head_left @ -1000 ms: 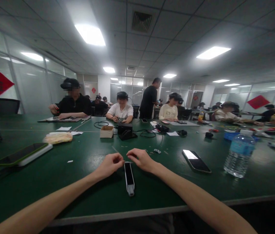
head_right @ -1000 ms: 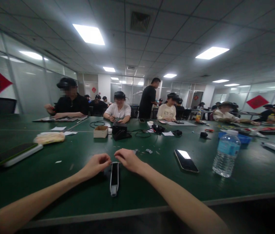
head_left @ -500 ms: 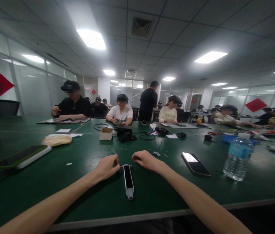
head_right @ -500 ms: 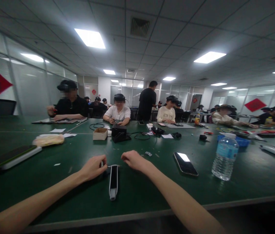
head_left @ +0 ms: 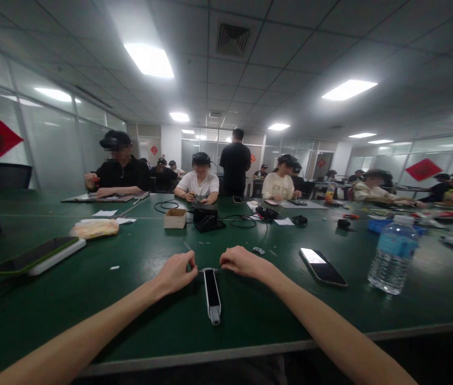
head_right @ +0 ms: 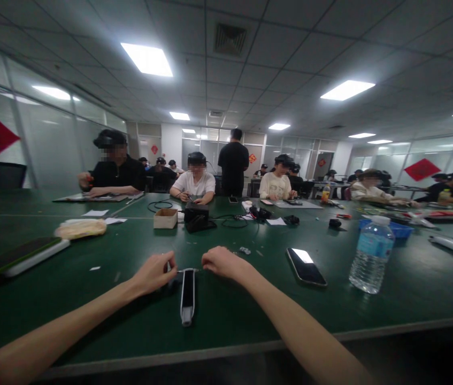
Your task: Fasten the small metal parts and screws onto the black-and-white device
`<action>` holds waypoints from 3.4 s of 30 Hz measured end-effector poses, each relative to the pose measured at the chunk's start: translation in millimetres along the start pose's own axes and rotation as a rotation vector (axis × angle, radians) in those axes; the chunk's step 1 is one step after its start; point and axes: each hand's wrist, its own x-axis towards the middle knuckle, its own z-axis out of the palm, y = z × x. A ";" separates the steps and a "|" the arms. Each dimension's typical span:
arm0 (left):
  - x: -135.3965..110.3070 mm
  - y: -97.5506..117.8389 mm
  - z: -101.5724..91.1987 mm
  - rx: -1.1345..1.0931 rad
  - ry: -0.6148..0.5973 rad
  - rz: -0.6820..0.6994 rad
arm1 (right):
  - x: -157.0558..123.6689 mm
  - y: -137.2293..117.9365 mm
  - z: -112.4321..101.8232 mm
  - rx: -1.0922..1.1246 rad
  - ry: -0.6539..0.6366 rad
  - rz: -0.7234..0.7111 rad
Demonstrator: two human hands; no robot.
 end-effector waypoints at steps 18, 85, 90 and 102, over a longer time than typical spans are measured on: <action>-2.3 5.4 -3.3 -0.006 -0.056 0.014 | -1.4 -15.0 -6.1 0.148 -0.068 0.080; -3.4 1.3 -0.6 0.035 -0.074 0.074 | 0.6 -16.7 -3.7 0.096 -0.039 0.028; -2.4 -3.3 4.4 0.035 -0.051 0.098 | 1.1 -15.6 -1.1 0.088 -0.014 0.010; -6.6 11.3 -10.6 0.019 -0.104 0.053 | -0.6 -20.0 -3.1 0.137 -0.051 0.032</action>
